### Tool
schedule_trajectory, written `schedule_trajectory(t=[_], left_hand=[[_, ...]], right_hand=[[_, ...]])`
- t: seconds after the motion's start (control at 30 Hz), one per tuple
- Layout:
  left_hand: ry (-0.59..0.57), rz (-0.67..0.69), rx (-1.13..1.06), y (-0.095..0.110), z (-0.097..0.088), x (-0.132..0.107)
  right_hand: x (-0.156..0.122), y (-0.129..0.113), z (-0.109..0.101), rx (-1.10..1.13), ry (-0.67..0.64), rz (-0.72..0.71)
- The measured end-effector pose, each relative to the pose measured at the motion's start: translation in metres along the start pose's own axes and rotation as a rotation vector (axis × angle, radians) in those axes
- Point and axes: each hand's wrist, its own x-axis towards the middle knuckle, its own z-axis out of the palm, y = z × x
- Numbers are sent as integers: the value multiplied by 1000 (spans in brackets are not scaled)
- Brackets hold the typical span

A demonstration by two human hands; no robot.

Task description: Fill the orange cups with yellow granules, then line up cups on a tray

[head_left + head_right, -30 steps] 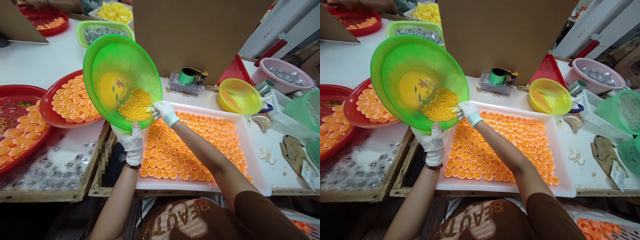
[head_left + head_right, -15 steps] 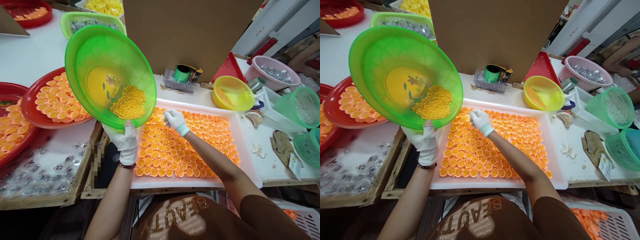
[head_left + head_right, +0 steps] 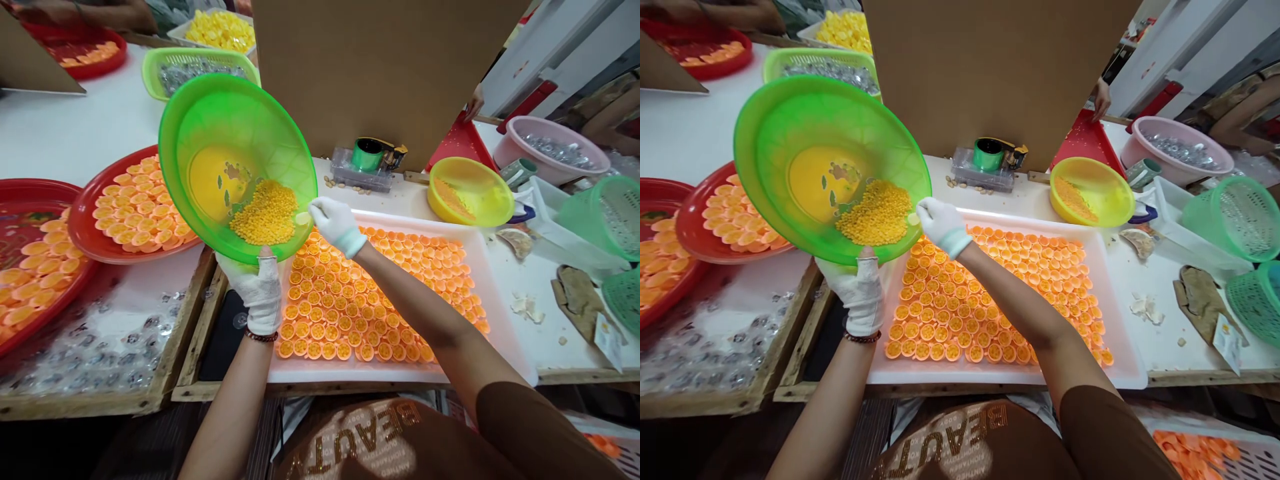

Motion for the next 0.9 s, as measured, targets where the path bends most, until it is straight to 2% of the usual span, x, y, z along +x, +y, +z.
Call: schedule_trajectory(t=[0.1,0.2,0.3,0.43,0.53,0.6,0.67,0.73,0.8,0.9], left_hand=[[9,5,-35,0,1,1],[6,27,-46,-1,1,2],[-13,35,-11,-1,0,1],[3,12,4,-2,-2,0],[-5,12,-13,-1,-2,-1],[-13,16,-26,-1,-2,-1],[-12,20,-34,-1,-2,-1],[-3,10,-30,-3,-2,-1],[9,-6,-20,-6,-2,0],[19,-14,-11,-9,-1,1]], right_hand=[[15,-8,29,215,-139,258],[20,-7,43,517,-161,479],[17,-2,34,723,-123,558],[2,11,0,864,-131,625],[-15,24,-22,816,-91,624],[-27,33,-29,746,-60,614],[-36,39,-26,656,-32,590],[-41,42,-15,527,-28,550],[-44,43,1,362,-39,436],[-47,43,18,76,-103,104]])
